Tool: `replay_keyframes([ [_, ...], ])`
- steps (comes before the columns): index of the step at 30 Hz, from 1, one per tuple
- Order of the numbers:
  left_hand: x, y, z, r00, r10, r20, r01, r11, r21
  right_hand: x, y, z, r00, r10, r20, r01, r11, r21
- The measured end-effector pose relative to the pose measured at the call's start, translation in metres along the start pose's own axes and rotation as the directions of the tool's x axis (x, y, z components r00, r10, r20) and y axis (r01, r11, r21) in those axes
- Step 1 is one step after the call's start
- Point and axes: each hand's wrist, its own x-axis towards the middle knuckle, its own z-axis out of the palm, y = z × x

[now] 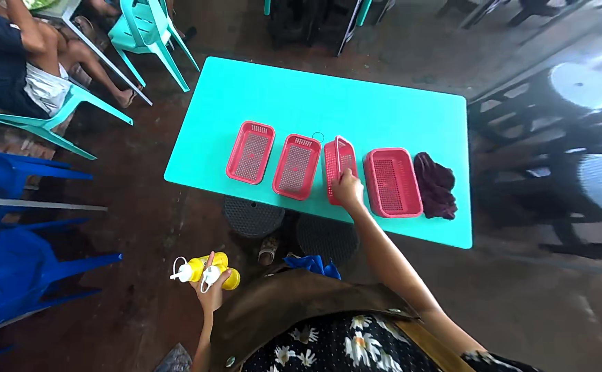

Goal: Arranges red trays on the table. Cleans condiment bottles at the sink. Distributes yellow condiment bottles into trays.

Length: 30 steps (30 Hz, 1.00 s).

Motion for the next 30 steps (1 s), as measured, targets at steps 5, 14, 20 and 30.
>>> replay_keyframes([
  [5, 0.007, -0.005, -0.01, 1.0, -0.004, -0.025, 0.005, 0.999, 0.038, 0.028, 0.029, 0.022, 0.986, -0.161, 0.045, 0.152, 0.974, 0.169],
  [14, 0.019, -0.003, -0.004, 1.0, 0.021, 0.02, -0.022, 0.997, 0.079, 0.037, 0.126, -0.011, 0.962, 0.272, -0.02, -0.272, 0.947, -0.173],
  [20, 0.024, 0.002, 0.011, 0.997, 0.05, 0.063, -0.055, 0.996, 0.073, 0.024, 0.148, -0.018, 0.927, 0.334, -0.169, -0.344, 0.938, -0.037],
  [30, 0.005, 0.008, 0.028, 0.997, 0.027, 0.066, -0.032, 0.996, 0.078, 0.053, 0.094, -0.094, 0.921, 0.039, -0.388, 0.008, 0.993, 0.119],
])
